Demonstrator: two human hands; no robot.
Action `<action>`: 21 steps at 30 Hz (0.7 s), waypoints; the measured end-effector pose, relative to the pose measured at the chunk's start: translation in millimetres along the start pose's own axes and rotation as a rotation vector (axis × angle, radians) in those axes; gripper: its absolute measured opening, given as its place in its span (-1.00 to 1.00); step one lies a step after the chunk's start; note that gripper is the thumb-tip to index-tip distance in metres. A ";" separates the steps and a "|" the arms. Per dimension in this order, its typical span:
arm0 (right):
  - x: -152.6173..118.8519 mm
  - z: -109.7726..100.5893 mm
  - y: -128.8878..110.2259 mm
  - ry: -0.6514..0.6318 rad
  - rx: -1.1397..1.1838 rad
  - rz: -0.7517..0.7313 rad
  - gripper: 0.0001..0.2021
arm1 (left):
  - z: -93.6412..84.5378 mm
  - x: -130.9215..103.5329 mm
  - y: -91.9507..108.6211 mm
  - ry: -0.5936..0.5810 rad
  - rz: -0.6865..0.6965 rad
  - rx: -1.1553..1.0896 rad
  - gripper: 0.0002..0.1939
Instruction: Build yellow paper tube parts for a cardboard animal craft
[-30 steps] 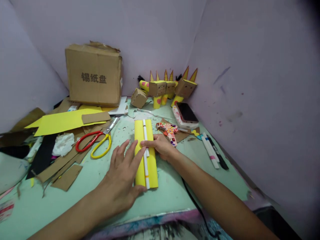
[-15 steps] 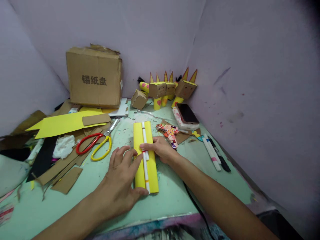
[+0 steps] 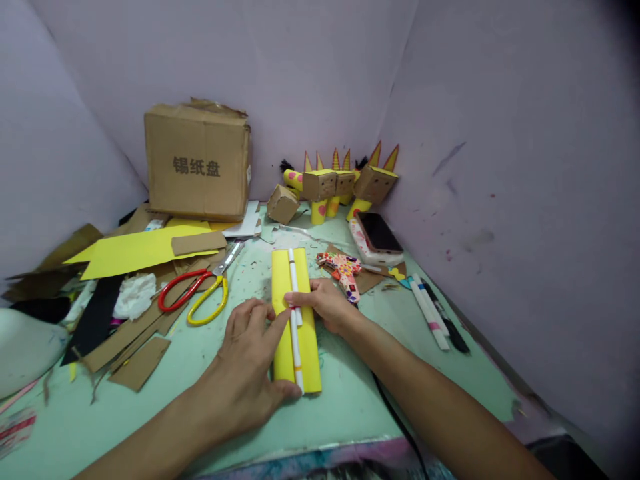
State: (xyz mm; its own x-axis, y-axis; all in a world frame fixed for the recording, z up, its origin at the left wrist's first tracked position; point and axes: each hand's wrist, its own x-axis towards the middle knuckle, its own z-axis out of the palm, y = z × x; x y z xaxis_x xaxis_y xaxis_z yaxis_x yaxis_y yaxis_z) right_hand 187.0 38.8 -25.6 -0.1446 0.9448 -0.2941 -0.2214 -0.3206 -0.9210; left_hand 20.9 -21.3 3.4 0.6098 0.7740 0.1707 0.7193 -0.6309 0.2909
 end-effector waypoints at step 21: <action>-0.6 1.3 0.4 0.006 0.015 0.009 -0.83 | -0.1 -0.6 -1.3 0.004 0.014 -0.033 -0.26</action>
State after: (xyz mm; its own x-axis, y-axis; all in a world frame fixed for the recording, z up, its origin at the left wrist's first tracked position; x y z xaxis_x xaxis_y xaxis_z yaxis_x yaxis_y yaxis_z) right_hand 185.7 38.1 -25.5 -0.1405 0.9421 -0.3044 -0.2347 -0.3303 -0.9142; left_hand 19.6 -20.9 3.0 0.6186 0.7651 0.1788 0.6992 -0.6399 0.3189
